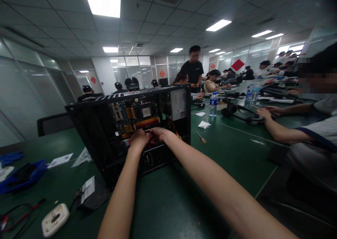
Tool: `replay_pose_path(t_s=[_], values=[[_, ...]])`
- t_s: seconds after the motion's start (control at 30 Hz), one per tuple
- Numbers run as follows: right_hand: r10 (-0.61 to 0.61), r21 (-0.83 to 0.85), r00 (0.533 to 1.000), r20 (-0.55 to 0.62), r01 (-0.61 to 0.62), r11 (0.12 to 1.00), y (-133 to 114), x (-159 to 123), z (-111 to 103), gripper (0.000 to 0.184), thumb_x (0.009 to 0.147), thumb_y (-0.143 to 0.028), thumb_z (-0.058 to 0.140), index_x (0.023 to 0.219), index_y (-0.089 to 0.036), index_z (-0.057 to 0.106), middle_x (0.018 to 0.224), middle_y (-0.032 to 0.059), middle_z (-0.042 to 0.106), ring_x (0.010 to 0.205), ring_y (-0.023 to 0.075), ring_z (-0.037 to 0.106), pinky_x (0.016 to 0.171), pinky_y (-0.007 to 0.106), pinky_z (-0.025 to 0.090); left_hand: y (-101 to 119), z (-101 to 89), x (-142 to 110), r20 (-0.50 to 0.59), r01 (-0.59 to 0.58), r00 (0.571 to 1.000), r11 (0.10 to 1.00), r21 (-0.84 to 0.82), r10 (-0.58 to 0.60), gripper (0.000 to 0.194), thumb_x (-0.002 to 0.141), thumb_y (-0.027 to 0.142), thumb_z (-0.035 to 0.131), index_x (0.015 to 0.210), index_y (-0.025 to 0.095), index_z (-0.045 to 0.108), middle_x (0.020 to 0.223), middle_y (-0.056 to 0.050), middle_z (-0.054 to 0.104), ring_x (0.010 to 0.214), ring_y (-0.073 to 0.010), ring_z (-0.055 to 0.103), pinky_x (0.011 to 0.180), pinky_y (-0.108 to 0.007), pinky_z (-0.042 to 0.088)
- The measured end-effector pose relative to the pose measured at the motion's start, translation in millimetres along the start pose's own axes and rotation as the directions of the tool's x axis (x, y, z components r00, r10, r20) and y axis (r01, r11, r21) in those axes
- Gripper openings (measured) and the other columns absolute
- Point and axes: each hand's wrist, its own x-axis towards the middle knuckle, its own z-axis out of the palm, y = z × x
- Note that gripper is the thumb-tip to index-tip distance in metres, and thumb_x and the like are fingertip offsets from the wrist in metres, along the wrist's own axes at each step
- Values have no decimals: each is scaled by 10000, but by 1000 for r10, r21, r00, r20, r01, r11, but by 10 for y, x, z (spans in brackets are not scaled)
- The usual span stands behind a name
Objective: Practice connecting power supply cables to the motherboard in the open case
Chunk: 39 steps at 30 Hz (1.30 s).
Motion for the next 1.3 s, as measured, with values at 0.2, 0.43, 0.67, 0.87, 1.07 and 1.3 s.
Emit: replay_pose_path(t_s=[0.2,0.43,0.67,0.87,1.07,1.3], values=[[16,-6,1000,26,-16,1000,0,43,-14,289,999,-235,401,737,-182,509,545,-10,523,458,134,495,461,229,445,6,12,-1,4,10,1000,1000,-6,-10,413,911,436,449,1031,168,739,1146,-192,731,1052,-331,699,807,-363,531],[-11,36,998,54,9,999,-5,56,-18,306,1000,-196,371,722,-182,497,541,-19,517,447,128,488,471,237,450,-15,24,33,-12,-5,1000,1000,-22,5,389,900,407,454,998,175,751,1121,-181,742,1050,-328,703,821,-366,531],[-16,75,999,33,13,997,21,80,26,267,987,-196,443,733,-170,523,514,-32,507,432,115,487,440,206,414,3,5,9,-13,11,1000,1000,-20,-11,377,886,404,486,1013,173,756,1098,-183,748,1029,-329,707,796,-363,535],[-66,158,998,7,64,985,24,56,43,263,1002,-144,427,745,-176,471,516,-57,486,406,75,454,429,151,387,-25,33,23,-49,-12,999,1000,-17,11,406,898,432,461,987,172,760,1092,-185,748,1041,-339,701,818,-375,535],[-60,174,998,12,57,983,37,78,18,264,1010,-143,401,760,-177,481,540,-48,511,412,88,472,438,171,402,-20,19,9,-44,-16,999,1000,-27,14,402,899,429,462,1005,178,757,1100,-187,745,1050,-333,699,818,-371,535],[-83,209,997,-5,83,974,41,90,39,263,1009,-103,383,780,-168,495,551,-45,515,436,85,479,451,169,382,-19,-5,-26,-12,-6,1000,1000,-30,6,401,908,429,475,1055,178,750,1138,-184,735,1067,-325,692,808,-354,533]])
